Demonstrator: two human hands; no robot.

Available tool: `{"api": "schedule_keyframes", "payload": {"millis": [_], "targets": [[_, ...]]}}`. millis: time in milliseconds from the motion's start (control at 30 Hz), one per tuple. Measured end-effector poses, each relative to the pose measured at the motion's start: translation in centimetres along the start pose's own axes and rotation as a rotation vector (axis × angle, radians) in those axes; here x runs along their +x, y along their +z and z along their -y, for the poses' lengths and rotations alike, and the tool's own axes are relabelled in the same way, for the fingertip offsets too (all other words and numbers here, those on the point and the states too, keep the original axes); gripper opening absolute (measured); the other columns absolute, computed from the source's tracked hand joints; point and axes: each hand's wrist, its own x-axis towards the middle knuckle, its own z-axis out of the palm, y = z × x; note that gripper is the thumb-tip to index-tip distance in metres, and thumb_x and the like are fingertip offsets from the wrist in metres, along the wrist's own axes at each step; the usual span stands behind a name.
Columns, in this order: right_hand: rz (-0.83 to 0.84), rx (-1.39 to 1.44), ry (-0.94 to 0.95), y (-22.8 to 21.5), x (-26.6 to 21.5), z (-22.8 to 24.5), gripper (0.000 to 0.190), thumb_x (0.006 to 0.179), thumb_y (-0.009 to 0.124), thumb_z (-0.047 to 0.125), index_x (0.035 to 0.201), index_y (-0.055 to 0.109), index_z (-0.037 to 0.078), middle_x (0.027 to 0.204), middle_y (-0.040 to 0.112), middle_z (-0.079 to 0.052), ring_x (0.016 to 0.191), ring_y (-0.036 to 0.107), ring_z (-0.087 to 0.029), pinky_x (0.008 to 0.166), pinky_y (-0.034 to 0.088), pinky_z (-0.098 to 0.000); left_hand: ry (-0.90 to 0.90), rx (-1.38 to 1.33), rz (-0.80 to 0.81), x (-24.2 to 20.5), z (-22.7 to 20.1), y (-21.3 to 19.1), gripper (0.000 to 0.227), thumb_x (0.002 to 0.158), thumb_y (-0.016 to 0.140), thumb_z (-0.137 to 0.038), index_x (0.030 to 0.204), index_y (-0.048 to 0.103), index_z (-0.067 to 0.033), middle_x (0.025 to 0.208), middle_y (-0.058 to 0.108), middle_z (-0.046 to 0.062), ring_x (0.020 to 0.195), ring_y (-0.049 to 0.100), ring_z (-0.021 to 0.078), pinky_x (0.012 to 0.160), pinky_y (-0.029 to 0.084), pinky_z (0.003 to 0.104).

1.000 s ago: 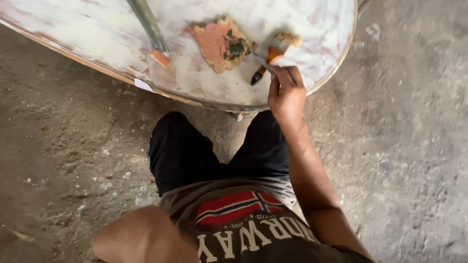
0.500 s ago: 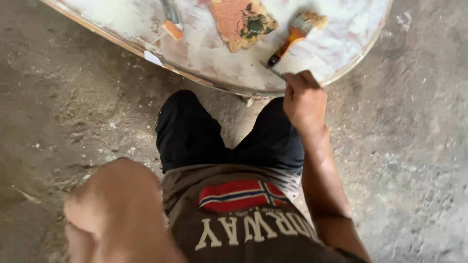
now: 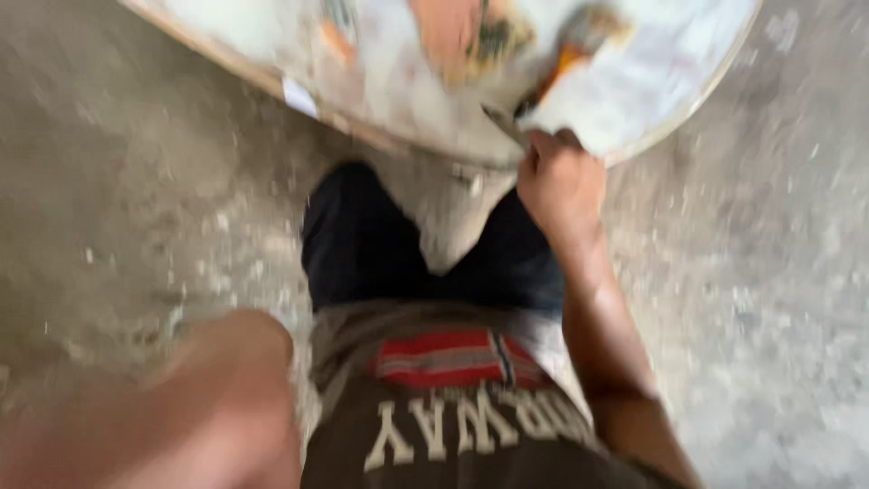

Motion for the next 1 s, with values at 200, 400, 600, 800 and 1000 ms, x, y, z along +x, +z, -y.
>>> {"api": "schedule_keyframes", "payload": {"millis": [200, 400, 600, 800, 1000], "targets": [[-0.075, 0.020, 0.005, 0.4, 1.8, -2.3, 0.034, 0.087, 0.065, -0.003, 0.118, 0.075, 0.006, 0.106, 0.066, -0.015, 0.087, 0.067, -0.036, 0.075, 0.055, -0.0454, 0.001, 0.352, 0.025, -0.8, 16.6, 7.9, 0.042, 0.092, 0.084, -0.016, 0.114, 0.049, -0.0108, 0.146, 0.041, 0.016, 0.138, 0.040, 0.0319, 0.119, 0.038, 0.047], [-0.146, -0.185, -0.157, 2.2, 5.2, -3.2, 0.029, 0.084, 0.065, 0.001, 0.110, 0.075, 0.010, 0.119, 0.067, -0.016, 0.101, 0.067, -0.036, 0.080, 0.057, -0.0446, -0.040, 0.655, 0.246, -7.4, 27.5, 9.6, 0.069, 0.074, 0.092, -0.039, 0.118, 0.048, -0.0086, 0.133, 0.046, 0.022, 0.126, 0.044, 0.0378, 0.105, 0.036, 0.056], [-0.017, -0.189, -0.052, 1.7, 5.1, -1.7, 0.016, 0.084, 0.069, 0.011, 0.097, 0.079, 0.012, 0.099, 0.069, -0.016, 0.091, 0.068, -0.037, 0.073, 0.056, -0.0477, -0.073, 0.726, 0.206, -6.1, 23.9, 9.2, 0.061, 0.078, 0.089, -0.039, 0.119, 0.056, -0.0092, 0.128, 0.051, 0.018, 0.120, 0.047, 0.0397, 0.100, 0.035, 0.056], [-0.273, 0.179, 0.021, -2.0, 5.8, 0.7, 0.020, 0.090, 0.067, 0.005, 0.106, 0.078, 0.007, 0.091, 0.069, -0.016, 0.077, 0.067, -0.036, 0.071, 0.055, -0.0434, -0.032, 0.491, 0.006, -3.0, 19.7, 7.6, 0.052, 0.079, 0.086, -0.029, 0.117, 0.059, -0.0066, 0.124, 0.057, 0.017, 0.119, 0.052, 0.0378, 0.100, 0.037, 0.052], [-0.475, 0.306, -0.045, -8.6, 9.0, 4.4, 0.017, 0.095, 0.067, -0.003, 0.111, 0.074, 0.000, 0.099, 0.067, -0.017, 0.073, 0.064, -0.027, 0.064, 0.049, -0.0355, 0.226, 0.506, -0.309, 11.5, 12.1, -0.2, 0.031, 0.100, 0.070, -0.017, 0.126, 0.059, -0.0024, 0.127, 0.062, 0.017, 0.126, 0.057, 0.0359, 0.112, 0.042, 0.048]]}}
